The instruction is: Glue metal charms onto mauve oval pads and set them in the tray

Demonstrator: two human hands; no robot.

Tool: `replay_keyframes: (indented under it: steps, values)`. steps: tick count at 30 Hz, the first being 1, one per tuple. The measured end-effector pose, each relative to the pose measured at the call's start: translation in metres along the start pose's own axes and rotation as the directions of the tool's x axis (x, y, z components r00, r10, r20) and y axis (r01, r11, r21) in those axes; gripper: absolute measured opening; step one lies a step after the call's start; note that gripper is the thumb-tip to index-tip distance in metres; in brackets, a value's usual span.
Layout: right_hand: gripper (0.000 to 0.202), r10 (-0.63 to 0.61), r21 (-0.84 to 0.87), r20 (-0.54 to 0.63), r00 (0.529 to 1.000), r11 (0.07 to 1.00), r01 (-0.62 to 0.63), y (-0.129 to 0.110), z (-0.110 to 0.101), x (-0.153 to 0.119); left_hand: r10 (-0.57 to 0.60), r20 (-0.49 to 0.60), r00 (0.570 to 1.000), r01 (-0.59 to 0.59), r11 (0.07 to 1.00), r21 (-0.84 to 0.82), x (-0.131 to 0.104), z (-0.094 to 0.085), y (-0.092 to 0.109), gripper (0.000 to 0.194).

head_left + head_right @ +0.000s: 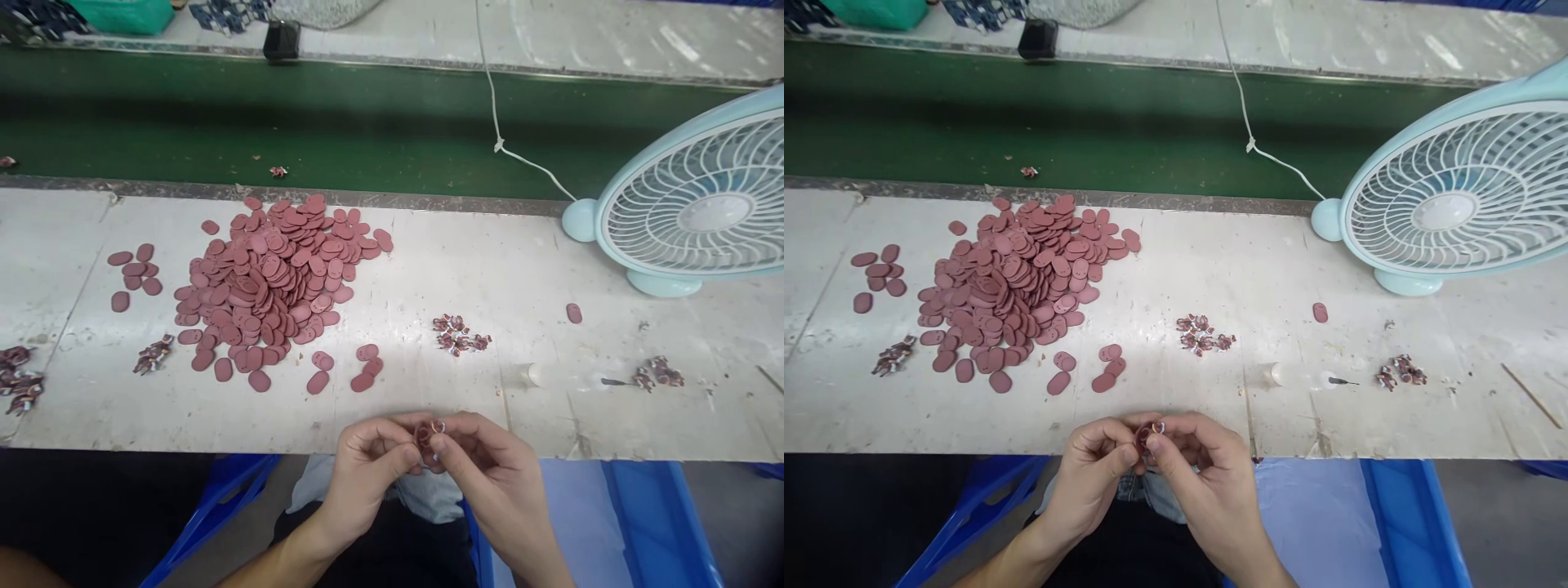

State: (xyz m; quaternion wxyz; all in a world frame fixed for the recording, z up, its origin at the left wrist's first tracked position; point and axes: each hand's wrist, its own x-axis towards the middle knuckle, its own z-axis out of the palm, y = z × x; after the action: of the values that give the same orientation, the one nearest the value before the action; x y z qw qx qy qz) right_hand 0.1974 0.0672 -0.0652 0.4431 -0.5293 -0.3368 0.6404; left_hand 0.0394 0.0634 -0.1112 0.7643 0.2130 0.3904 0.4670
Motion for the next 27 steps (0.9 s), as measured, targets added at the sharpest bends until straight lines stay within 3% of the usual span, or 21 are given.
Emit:
replay_keyframes:
  steps: [6,9,10,11,12,14,15,17,20,22,24,27]
  values:
    - [0.016,0.044,0.097,-0.005,0.999,0.994,-0.044,0.016,-0.013,-0.005,0.088,0.019,0.996,-0.090,0.987,0.135,0.000,-0.003,-0.002,0.011]
    - [0.017,0.025,0.116,-0.043,0.999,0.993,-0.020,0.026,-0.030,-0.014,0.192,0.100,0.976,-0.215,0.908,0.360,0.000,-0.011,0.012,0.019]
    - [0.017,0.009,0.107,-0.076,0.997,0.994,-0.001,0.029,-0.038,-0.018,0.265,0.130,0.955,-0.294,0.819,0.493,0.001,-0.015,0.018,0.023]
    - [0.017,-0.012,0.090,-0.120,0.993,0.996,0.023,0.032,-0.048,-0.023,0.352,0.169,0.921,-0.375,0.673,0.638,0.004,-0.021,0.026,0.026]
    - [0.017,-0.037,0.063,-0.173,0.984,0.997,0.048,0.036,-0.058,-0.029,0.434,0.220,0.874,-0.430,0.475,0.768,0.007,-0.026,0.034,0.028]
    - [0.018,-0.089,-0.013,-0.294,0.952,0.996,0.089,0.046,-0.082,-0.044,0.507,0.326,0.798,-0.415,0.071,0.907,0.014,-0.037,0.048,0.028]
    - [0.019,-0.112,-0.054,-0.359,0.926,0.994,0.100,0.052,-0.095,-0.053,0.495,0.363,0.790,-0.379,-0.071,0.923,0.018,-0.042,0.053,0.026]
    - [0.020,-0.146,-0.127,-0.500,0.854,0.987,0.094,0.066,-0.121,-0.072,0.426,0.399,0.812,-0.333,-0.224,0.916,0.024,-0.047,0.060,0.020]
    - [0.024,-0.205,-0.264,-0.669,0.714,0.964,0.030,0.093,-0.159,-0.099,0.378,0.430,0.820,-0.330,-0.302,0.894,0.028,-0.048,0.061,0.015]
    - [0.028,-0.222,-0.341,-0.720,0.657,0.938,-0.056,0.115,-0.180,-0.111,0.392,0.447,0.804,-0.335,-0.323,0.885,0.029,-0.046,0.061,0.017]
    - [0.032,-0.198,-0.377,-0.737,0.646,0.914,-0.149,0.142,-0.196,-0.113,0.413,0.431,0.802,-0.322,-0.308,0.895,0.029,-0.044,0.062,0.019]
    - [0.031,-0.128,-0.420,-0.729,0.673,0.859,-0.292,0.183,-0.209,-0.101,0.425,0.327,0.844,-0.276,-0.179,0.944,0.026,-0.042,0.068,0.022]
